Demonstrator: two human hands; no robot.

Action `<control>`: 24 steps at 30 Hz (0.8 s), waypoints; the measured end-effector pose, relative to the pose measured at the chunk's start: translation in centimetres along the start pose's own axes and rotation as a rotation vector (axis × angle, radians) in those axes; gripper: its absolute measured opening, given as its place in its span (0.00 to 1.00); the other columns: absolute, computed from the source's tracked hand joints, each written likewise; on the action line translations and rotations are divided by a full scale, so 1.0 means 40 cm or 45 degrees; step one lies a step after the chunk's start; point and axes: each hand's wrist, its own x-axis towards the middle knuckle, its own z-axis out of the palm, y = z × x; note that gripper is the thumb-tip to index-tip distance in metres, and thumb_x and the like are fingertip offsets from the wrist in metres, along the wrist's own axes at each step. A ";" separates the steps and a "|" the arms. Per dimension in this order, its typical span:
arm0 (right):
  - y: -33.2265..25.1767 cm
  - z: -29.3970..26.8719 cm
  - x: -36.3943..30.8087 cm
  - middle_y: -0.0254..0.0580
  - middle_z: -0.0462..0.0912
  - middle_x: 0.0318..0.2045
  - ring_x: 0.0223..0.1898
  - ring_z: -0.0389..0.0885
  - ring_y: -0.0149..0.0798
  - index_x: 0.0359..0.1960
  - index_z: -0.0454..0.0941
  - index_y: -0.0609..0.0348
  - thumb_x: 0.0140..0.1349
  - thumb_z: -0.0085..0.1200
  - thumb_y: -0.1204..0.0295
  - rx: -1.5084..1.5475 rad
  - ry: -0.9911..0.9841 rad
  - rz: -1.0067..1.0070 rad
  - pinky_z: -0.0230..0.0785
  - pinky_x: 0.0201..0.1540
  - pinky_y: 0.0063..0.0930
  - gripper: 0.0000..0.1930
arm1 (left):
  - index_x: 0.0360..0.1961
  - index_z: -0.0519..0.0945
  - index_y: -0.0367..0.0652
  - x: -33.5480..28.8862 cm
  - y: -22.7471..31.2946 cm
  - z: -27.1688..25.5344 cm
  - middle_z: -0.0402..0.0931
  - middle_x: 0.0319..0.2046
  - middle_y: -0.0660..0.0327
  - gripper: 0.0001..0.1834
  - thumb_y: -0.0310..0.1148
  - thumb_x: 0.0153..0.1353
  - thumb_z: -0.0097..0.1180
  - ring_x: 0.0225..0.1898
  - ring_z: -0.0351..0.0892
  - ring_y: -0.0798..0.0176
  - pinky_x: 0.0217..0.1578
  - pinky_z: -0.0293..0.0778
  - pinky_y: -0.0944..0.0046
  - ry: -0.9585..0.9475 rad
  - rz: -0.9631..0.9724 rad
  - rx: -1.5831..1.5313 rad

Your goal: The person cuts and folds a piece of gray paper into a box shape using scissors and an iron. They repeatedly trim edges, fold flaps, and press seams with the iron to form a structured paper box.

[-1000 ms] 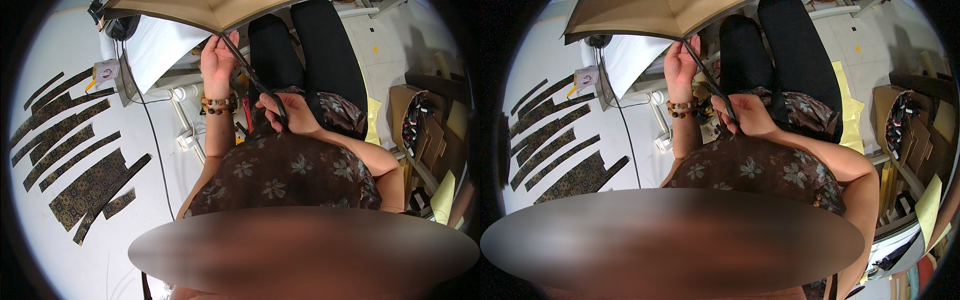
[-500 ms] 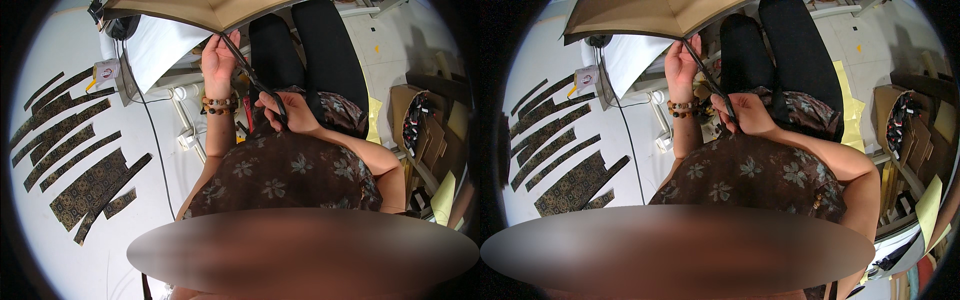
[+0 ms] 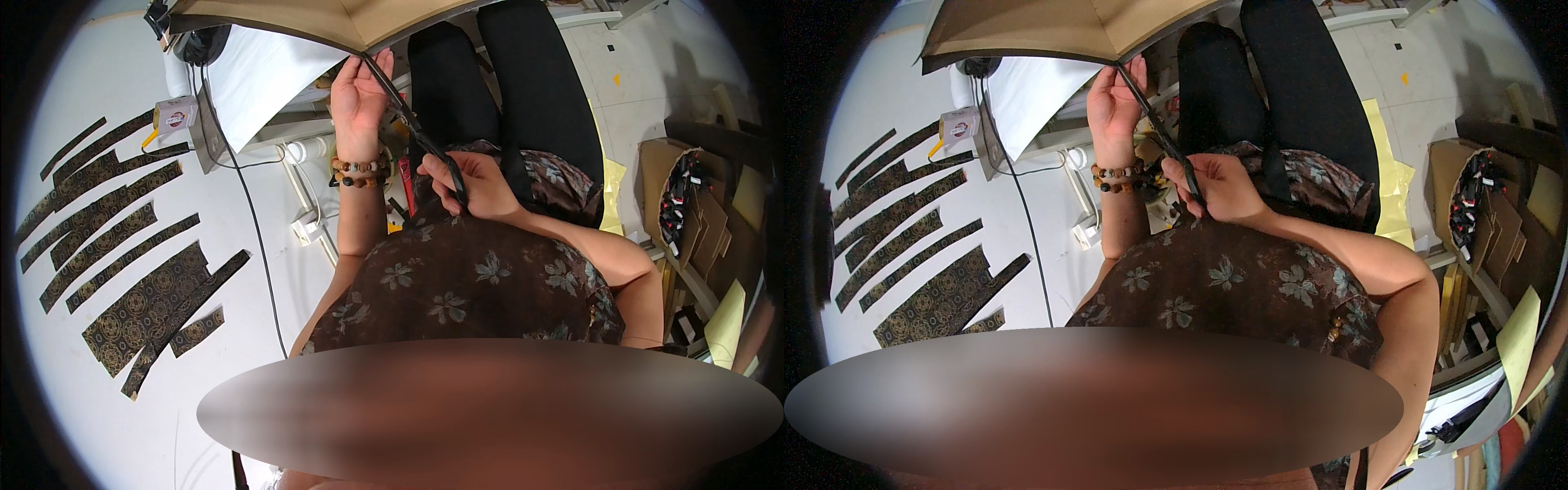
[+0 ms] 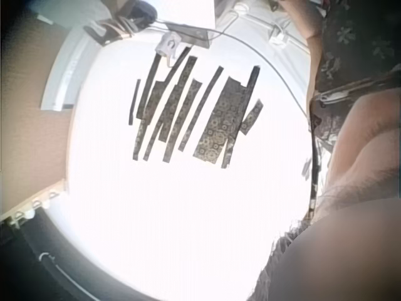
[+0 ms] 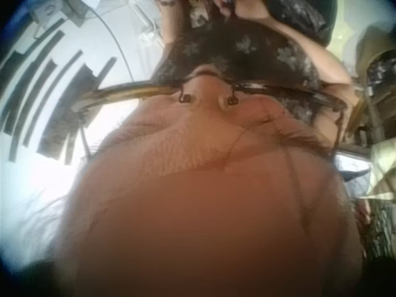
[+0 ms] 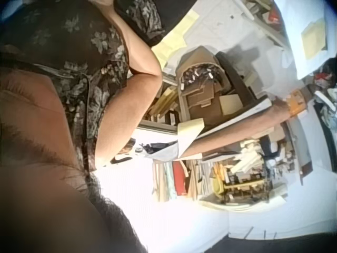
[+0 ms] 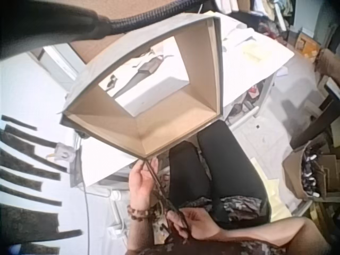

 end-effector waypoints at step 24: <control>0.014 -0.045 -0.018 0.28 0.72 0.19 0.17 0.64 0.20 0.45 0.82 0.71 0.72 0.56 0.63 0.083 0.045 0.156 0.55 0.19 0.18 0.18 | 0.53 0.74 0.27 -0.087 -0.027 -0.006 0.77 0.54 0.40 0.20 0.36 0.72 0.46 0.60 0.75 0.43 0.66 0.68 0.46 0.176 0.182 0.232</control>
